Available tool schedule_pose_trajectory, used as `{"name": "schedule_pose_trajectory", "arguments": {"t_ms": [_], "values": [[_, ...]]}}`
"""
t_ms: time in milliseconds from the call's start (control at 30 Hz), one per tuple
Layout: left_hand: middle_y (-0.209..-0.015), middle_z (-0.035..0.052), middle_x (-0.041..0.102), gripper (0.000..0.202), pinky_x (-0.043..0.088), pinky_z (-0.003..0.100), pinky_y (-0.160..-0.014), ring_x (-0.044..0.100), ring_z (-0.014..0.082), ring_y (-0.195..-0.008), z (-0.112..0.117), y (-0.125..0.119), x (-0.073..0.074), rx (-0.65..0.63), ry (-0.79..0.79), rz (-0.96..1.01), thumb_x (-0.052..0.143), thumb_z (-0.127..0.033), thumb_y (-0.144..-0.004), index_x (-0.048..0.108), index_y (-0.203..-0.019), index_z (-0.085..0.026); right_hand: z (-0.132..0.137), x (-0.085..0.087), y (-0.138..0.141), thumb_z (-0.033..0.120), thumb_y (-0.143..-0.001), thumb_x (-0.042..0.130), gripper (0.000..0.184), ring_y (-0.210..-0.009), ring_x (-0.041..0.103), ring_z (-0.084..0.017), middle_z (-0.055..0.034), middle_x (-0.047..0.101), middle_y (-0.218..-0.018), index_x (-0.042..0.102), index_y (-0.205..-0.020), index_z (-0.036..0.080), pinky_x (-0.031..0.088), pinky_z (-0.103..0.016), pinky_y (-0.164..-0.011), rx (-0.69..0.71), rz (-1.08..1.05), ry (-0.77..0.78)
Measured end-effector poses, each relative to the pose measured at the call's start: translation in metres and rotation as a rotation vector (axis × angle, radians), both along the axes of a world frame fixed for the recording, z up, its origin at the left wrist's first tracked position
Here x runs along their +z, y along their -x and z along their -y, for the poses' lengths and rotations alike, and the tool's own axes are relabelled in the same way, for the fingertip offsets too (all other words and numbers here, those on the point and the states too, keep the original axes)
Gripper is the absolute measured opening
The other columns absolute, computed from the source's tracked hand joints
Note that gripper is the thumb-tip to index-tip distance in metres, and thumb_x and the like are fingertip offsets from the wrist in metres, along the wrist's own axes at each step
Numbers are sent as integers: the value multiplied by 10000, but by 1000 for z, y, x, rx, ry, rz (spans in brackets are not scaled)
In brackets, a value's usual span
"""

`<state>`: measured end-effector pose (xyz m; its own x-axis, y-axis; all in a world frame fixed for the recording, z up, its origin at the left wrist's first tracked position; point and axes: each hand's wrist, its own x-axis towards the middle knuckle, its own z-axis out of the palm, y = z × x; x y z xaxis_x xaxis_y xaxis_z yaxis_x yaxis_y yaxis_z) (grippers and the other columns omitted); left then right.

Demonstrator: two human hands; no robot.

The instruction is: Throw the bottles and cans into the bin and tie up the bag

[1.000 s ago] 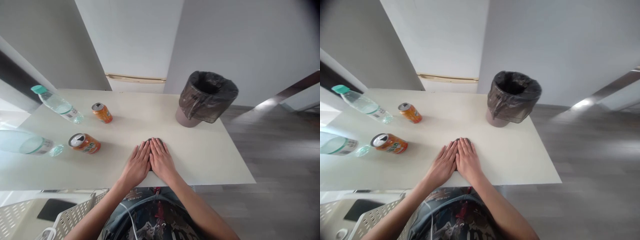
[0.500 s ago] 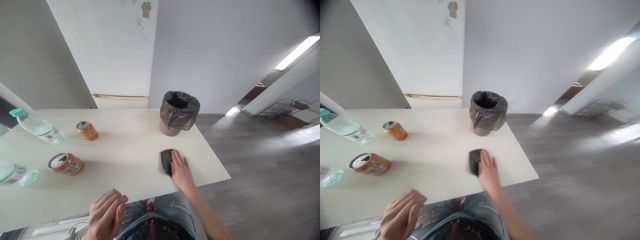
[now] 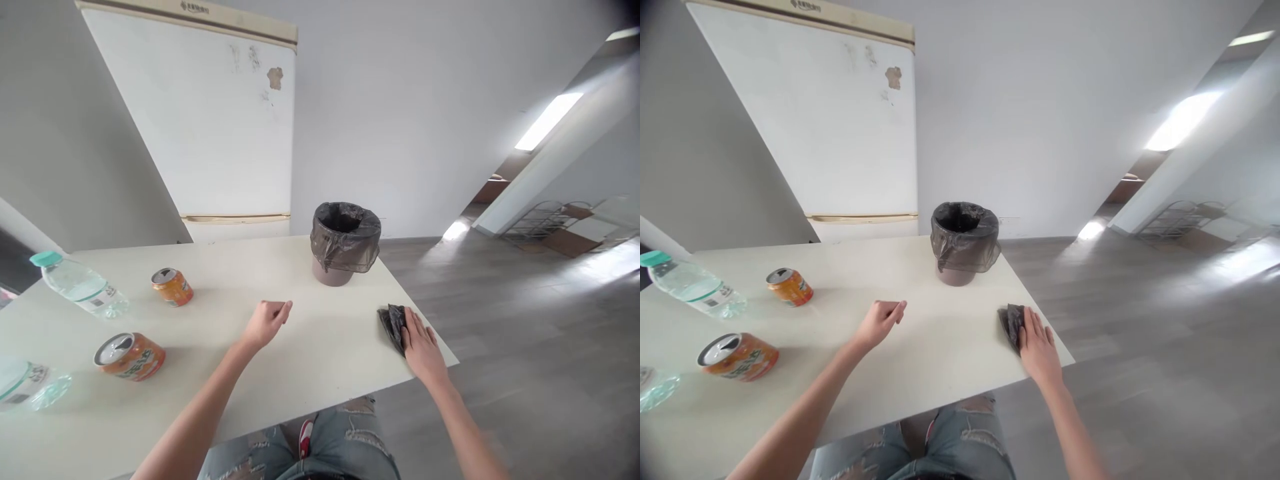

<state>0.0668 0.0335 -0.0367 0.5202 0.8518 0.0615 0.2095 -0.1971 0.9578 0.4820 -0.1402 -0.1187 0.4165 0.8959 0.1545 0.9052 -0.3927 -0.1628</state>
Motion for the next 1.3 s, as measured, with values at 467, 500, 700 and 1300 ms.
{"name": "schedule_pose_trajectory", "arguments": {"t_ms": [467,500,700,1300], "values": [[-491,-47,162,767,115,365,-547,138,111,-485,-35,-3,-27,-1057,602,139,763,-644,-835,213,-468,-256,-25,97,44,427,-1023,659,507,-1353,672,-336,-115,701,-1443,591,-1504,281,537,-540,-1187,210,-184,-726],[-498,-48,160,761,112,371,-550,132,112,-492,-34,-7,-25,-1076,612,145,767,-629,-843,217,-474,-254,-38,115,57,375,-1018,668,468,-1317,688,-327,-118,717,-1400,612,-1471,273,541,-535,-1178,271,-106,-782],[-503,-25,264,716,268,356,-497,255,127,-488,13,-40,-27,-1211,666,142,861,-628,-776,347,-459,-245,-130,205,102,389,-1045,594,626,-1447,574,-372,-212,608,-1532,431,-1610,171,394,-632,-1269,504,150,-684],[-487,47,432,417,485,361,-387,453,226,-395,58,-107,-71,-1750,651,91,825,-380,-775,576,-458,-270,-156,209,289,221,-1041,578,63,-782,676,-231,-44,728,-874,641,-1039,216,461,-415,-857,985,97,-544]]}}
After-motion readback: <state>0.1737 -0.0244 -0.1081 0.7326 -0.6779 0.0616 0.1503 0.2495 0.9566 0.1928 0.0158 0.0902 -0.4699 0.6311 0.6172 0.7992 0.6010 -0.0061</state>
